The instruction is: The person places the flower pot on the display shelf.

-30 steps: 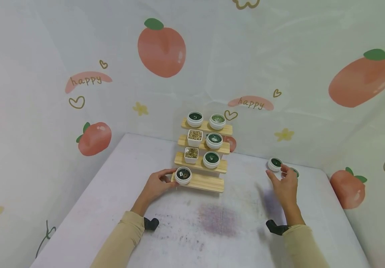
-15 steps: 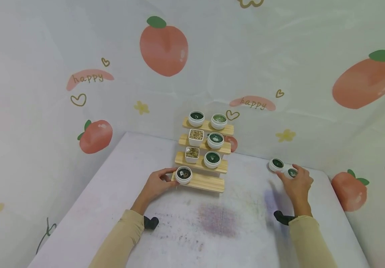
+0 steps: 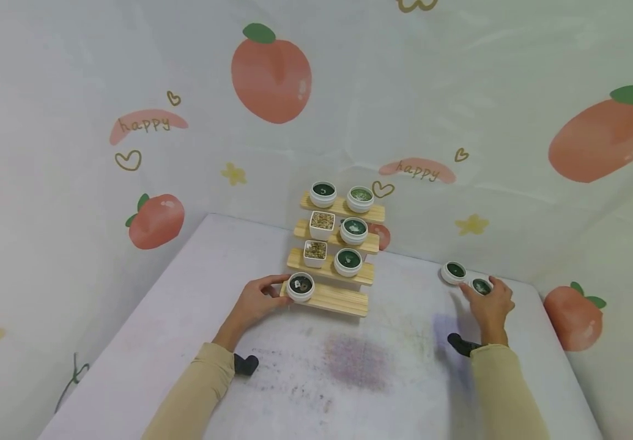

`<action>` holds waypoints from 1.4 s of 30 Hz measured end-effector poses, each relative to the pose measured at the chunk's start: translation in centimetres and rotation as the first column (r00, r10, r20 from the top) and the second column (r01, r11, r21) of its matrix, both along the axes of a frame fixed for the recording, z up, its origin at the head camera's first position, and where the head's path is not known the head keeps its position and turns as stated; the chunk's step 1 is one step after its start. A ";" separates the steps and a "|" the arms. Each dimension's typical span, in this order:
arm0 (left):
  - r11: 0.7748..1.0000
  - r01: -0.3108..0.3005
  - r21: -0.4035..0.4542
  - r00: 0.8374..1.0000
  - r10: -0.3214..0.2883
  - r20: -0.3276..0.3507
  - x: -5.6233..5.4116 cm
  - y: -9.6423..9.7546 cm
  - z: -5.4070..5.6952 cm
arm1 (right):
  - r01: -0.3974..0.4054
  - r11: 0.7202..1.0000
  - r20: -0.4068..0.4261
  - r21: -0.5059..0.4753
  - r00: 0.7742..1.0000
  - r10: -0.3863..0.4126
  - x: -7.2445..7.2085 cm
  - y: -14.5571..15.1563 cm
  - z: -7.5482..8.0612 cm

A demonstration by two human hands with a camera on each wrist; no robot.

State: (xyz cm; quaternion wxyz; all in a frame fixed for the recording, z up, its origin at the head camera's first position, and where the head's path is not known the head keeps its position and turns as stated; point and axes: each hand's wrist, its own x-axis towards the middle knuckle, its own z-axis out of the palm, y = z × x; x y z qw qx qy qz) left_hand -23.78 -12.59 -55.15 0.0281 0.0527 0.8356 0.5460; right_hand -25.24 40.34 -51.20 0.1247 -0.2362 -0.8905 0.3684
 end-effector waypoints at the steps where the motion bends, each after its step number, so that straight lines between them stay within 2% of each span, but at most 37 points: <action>1: 1.000 -0.001 -0.004 1.000 0.001 -0.005 0.0 -0.1 0.0 | 0.003 1.000 0.007 -0.003 1.000 -0.003 -0.1 0.0 -0.2; 7: 1.000 0.010 0.001 1.000 -0.010 -0.015 0.0 -0.1 0.0 | 0.030 0.999 0.042 -0.033 0.999 -0.029 -0.3 -0.4 -0.6; 23: 1.000 0.003 -0.004 1.000 -0.003 -0.009 0.1 0.1 0.2 | 0.066 0.996 -0.018 -0.057 0.998 -0.068 0.2 0.0 -0.9; 28: 1.000 -0.005 -0.021 1.000 0.005 -0.009 0.2 -0.1 0.0 | 0.080 0.992 -0.085 -0.095 0.993 -0.088 0.3 -0.2 -1.2; 32: 1.000 -0.011 -0.013 1.000 0.011 -0.013 0.1 -0.1 -0.2 | 0.079 0.993 -0.145 -0.089 0.985 -0.092 0.5 -0.4 -1.2; 37: 1.000 -0.004 -0.014 1.000 0.003 -0.017 0.0 -0.1 -0.3 | 0.096 0.993 -0.178 -0.072 0.978 -0.107 0.9 -0.8 -0.9; 42: 1.000 0.004 -0.011 1.000 -0.004 -0.017 0.0 -0.1 -0.3 | 0.053 0.998 -0.276 -0.029 0.959 -0.058 1.0 -1.5 0.0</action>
